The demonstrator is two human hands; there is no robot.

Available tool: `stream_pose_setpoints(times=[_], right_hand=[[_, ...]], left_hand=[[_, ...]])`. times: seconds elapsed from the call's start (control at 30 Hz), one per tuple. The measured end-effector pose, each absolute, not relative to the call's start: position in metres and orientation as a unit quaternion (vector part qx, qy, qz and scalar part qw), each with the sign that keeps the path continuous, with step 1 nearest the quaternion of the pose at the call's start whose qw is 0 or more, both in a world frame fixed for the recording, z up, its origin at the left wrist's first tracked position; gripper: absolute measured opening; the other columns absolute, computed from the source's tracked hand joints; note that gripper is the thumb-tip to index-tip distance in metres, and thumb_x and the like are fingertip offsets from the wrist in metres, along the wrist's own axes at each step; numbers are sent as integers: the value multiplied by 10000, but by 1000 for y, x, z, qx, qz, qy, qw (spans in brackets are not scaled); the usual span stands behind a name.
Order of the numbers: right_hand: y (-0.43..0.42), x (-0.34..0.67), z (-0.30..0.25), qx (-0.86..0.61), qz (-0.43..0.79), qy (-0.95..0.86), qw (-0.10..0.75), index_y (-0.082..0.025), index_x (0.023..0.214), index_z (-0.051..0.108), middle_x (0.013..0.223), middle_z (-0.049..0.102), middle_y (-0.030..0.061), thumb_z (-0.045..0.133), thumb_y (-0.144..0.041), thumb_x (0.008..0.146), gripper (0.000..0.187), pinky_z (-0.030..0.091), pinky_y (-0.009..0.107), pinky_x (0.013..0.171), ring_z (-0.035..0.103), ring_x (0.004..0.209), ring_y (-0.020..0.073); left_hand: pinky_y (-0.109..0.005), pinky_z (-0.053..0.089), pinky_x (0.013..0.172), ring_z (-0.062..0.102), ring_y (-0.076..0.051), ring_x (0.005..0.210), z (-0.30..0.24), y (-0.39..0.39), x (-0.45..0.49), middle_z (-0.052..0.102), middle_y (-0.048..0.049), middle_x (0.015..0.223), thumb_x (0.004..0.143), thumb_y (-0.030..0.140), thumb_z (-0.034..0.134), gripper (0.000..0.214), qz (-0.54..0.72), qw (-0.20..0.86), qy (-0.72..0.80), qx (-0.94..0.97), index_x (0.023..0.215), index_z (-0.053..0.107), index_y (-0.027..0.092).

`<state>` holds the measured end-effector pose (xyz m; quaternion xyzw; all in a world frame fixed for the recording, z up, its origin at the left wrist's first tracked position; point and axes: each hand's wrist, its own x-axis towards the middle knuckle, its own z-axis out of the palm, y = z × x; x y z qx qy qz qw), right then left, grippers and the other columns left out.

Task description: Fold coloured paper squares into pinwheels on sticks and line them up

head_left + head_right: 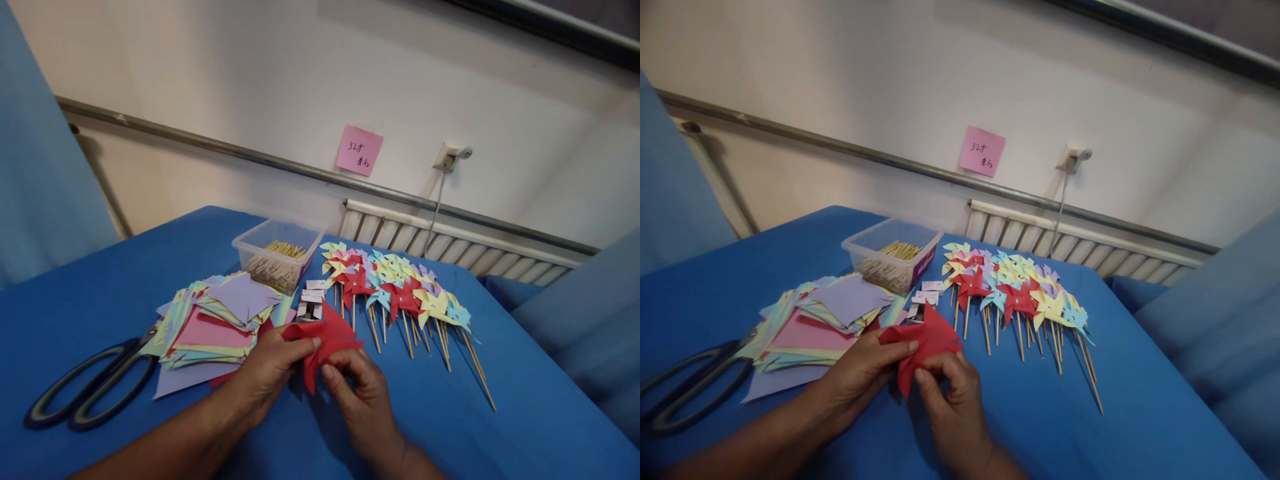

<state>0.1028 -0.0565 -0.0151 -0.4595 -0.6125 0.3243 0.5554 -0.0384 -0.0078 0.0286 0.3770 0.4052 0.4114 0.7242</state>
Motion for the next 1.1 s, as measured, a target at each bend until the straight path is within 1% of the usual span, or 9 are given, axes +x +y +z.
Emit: stream_pose_setpoints(times=[0.17,0.33,0.57,0.67,0.9,1.1], right_hand=[[-51,102,-23,-464,385,-543,584,-198,747,592,677,548,-19,612,-296,820,124,393,255,590,491,621,130],[-49,100,-20,-466,442,-495,585,-187,666,529,575,499,-43,634,-354,791,233,366,238,540,444,537,109],[-48,99,-15,-473,444,-472,597,-183,626,496,556,455,-48,658,-369,762,281,342,202,487,409,519,92],[-47,100,-17,-477,438,-473,598,-180,626,503,556,460,-44,659,-373,759,282,336,193,469,406,512,89],[-46,101,-20,-481,417,-490,596,-178,611,506,583,484,-40,670,-333,752,267,369,219,527,426,540,97],[-47,101,-20,-480,429,-487,591,-182,610,489,579,459,-49,654,-310,760,257,342,226,525,393,532,94]], left_hand=[[-256,450,623,627,-175,665,24,-8,-38,712,-63,720,648,222,732,184,392,720,413,398,803,715,125],[-251,423,562,604,-161,592,19,-8,-37,677,-45,637,638,242,747,164,380,702,438,414,739,700,122],[-258,416,539,601,-166,559,15,-7,-38,680,-48,621,601,256,776,205,380,712,430,405,747,711,127],[-263,420,545,609,-173,568,14,-6,-38,680,-48,616,585,255,783,217,374,709,440,405,744,713,125],[-272,430,557,616,-183,573,9,-5,-39,679,-49,604,578,265,787,219,376,720,426,398,731,712,128],[-270,432,559,621,-183,581,9,-5,-38,683,-55,617,600,269,777,197,365,711,441,408,709,694,127]])
